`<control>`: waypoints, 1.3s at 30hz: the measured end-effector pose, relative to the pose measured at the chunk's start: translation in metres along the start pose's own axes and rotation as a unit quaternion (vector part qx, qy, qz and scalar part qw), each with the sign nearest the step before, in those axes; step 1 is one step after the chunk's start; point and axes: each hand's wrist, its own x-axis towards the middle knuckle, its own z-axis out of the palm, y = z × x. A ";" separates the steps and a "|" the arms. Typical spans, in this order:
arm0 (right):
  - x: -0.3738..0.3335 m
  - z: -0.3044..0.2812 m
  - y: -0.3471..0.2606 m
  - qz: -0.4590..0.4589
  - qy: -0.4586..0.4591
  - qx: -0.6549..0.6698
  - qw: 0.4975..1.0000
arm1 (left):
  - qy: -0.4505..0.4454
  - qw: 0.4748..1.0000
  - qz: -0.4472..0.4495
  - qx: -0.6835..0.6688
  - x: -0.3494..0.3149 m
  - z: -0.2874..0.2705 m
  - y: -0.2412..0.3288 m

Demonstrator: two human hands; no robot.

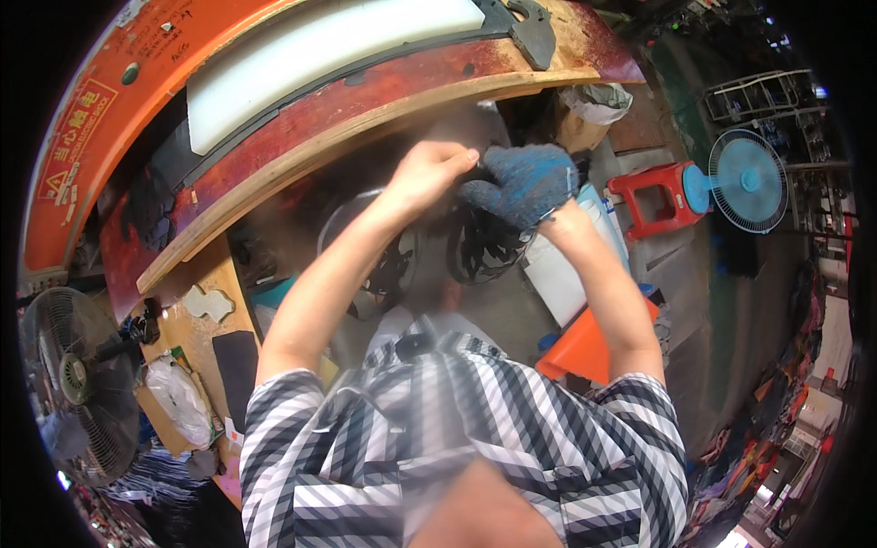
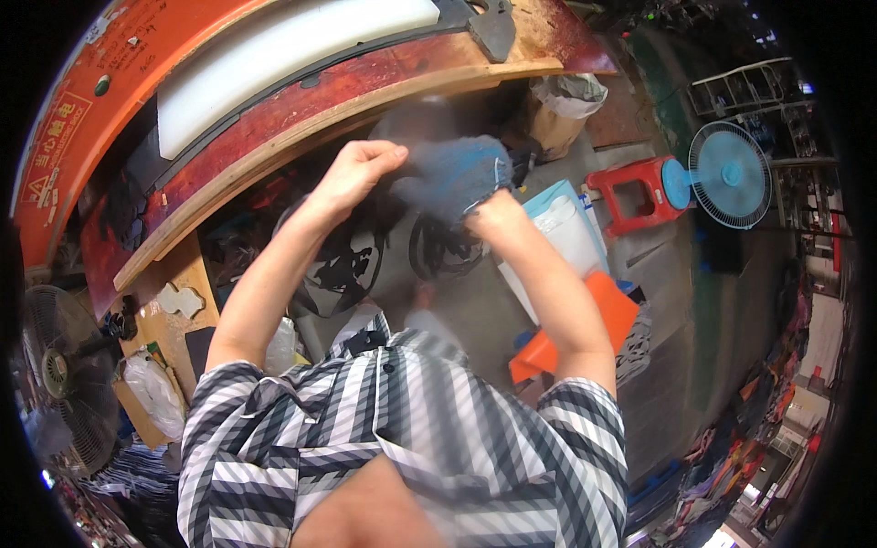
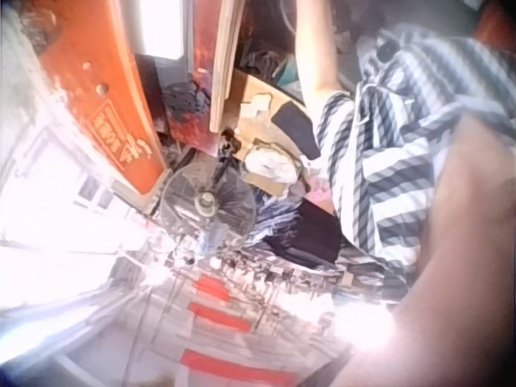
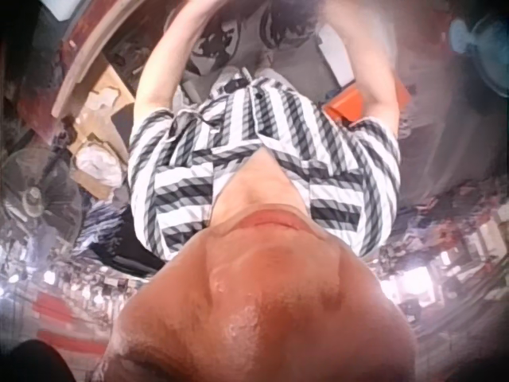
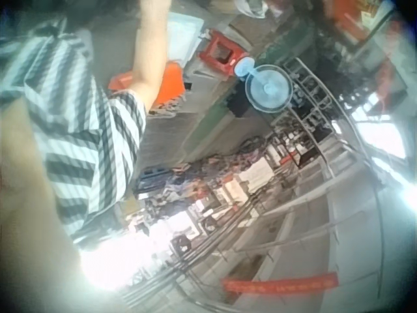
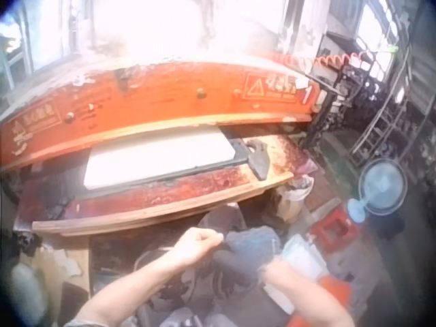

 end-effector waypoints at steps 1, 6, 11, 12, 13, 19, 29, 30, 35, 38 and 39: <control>0.000 0.010 0.001 -0.006 0.010 0.008 1.000 | 0.020 0.998 -0.003 -0.052 0.002 0.007 -0.008; -0.010 0.043 0.008 -0.055 -0.019 -0.023 0.998 | 0.073 0.982 -0.049 -0.169 0.001 0.025 -0.032; -0.013 0.032 0.027 -0.098 -0.043 0.084 0.991 | 0.049 0.984 -0.074 -0.155 -0.004 0.026 -0.026; -0.014 0.030 0.030 -0.096 -0.047 0.113 0.988 | 0.048 0.984 -0.082 -0.151 -0.004 0.026 -0.024; -0.015 0.030 0.032 -0.080 -0.080 0.107 0.988 | 0.098 0.966 -0.143 -0.194 -0.004 0.028 -0.022; -0.026 0.058 0.033 -0.096 -0.046 0.113 0.988 | 0.011 0.985 -0.119 0.128 0.013 0.026 -0.024; -0.030 0.050 0.029 0.052 -0.049 0.364 0.929 | 0.064 0.990 0.057 0.110 0.008 0.006 -0.015; -0.034 0.037 0.036 0.147 -0.126 0.407 0.893 | 0.024 0.989 0.138 0.044 0.005 -0.008 -0.013; -0.050 -0.004 0.062 0.233 0.023 0.542 0.807 | 0.248 0.958 0.143 0.014 -0.024 -0.102 -0.036; -0.054 -0.024 0.075 0.144 0.059 0.521 0.839 | 0.165 0.982 0.061 0.070 -0.021 -0.111 -0.061; -0.056 -0.030 0.079 0.135 0.066 0.527 0.837 | 0.134 0.986 0.093 0.031 -0.013 -0.105 -0.067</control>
